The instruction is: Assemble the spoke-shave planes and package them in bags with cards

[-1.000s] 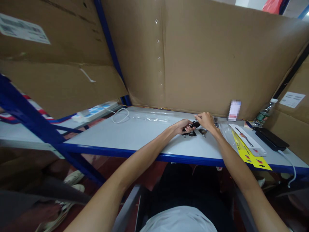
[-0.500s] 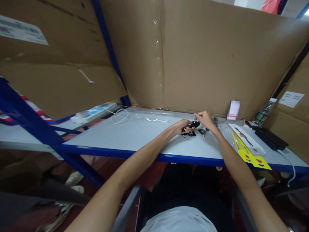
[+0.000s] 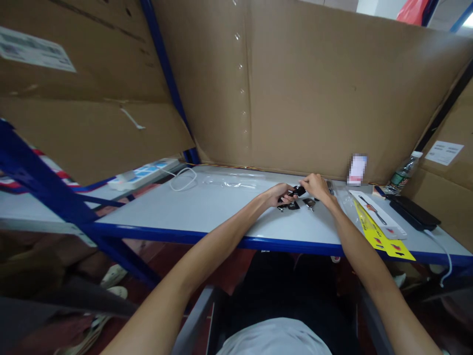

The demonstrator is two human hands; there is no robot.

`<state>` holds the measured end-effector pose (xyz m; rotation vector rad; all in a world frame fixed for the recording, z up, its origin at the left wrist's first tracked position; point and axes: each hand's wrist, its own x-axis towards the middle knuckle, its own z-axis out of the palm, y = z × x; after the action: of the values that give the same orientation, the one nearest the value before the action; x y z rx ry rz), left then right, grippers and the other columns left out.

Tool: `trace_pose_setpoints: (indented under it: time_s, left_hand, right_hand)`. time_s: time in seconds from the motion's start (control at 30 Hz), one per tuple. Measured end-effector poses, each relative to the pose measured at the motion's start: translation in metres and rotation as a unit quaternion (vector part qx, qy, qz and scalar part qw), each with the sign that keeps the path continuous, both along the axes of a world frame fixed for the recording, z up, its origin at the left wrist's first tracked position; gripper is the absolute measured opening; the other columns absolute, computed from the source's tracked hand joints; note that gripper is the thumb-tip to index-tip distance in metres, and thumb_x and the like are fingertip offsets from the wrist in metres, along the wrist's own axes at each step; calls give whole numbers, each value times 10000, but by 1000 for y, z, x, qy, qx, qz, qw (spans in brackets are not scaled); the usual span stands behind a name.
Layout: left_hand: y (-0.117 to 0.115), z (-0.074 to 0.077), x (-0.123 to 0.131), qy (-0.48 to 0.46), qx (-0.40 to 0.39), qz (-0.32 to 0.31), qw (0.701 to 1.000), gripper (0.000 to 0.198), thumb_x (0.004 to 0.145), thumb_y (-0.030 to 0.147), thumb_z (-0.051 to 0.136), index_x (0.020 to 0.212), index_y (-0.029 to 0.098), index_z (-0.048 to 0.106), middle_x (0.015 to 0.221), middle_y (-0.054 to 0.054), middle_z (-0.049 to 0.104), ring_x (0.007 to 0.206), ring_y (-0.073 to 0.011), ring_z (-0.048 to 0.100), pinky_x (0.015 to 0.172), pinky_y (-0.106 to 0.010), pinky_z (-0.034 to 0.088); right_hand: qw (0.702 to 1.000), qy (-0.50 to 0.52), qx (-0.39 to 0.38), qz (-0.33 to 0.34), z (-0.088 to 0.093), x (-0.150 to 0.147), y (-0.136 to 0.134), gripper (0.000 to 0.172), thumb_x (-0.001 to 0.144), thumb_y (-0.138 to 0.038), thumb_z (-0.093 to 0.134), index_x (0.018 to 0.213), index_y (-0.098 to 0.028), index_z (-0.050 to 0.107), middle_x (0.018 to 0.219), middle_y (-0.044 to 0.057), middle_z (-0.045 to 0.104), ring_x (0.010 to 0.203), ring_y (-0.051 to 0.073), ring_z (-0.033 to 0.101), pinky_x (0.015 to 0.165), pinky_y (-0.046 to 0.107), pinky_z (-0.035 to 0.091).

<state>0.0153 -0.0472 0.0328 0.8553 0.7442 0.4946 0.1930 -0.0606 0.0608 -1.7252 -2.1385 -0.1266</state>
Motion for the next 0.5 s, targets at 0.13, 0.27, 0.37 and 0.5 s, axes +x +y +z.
trace_pose_setpoints:
  time_s: [0.13,0.27,0.37,0.5]
  left_hand:
    - [2,-2,-1,-8,-8,8,1000,93,921,125,419,855,170,467,616,10,477,346,-38,261,284,-127,168]
    - [4,-3,-2,-19,-8,4,1000,86,905,106,437,857,166,477,622,6,484,350,-41,286,285,-122,179]
    - [6,-5,-2,-19,-23,6,1000,86,908,111,439,859,172,478,621,7,486,344,-44,278,282,-126,179]
    - [10,-8,-4,-40,-46,5,998,85,897,106,446,861,178,471,613,11,476,335,-52,300,279,-135,183]
  right_hand:
    - [1000,2,16,2,-1,0,-1,380,982,-440,545,950,-206,842,900,120,790,803,209,690,614,277,332]
    - [1000,8,23,7,0,-1,-3,378,980,-441,549,933,-207,843,867,114,781,777,204,674,600,283,307]
    - [1000,7,21,9,1,-1,-4,359,975,-429,561,931,-212,844,864,116,778,760,202,657,593,287,299]
    - [1000,16,20,14,0,-2,-4,343,973,-419,575,937,-209,844,862,120,777,748,201,648,597,287,302]
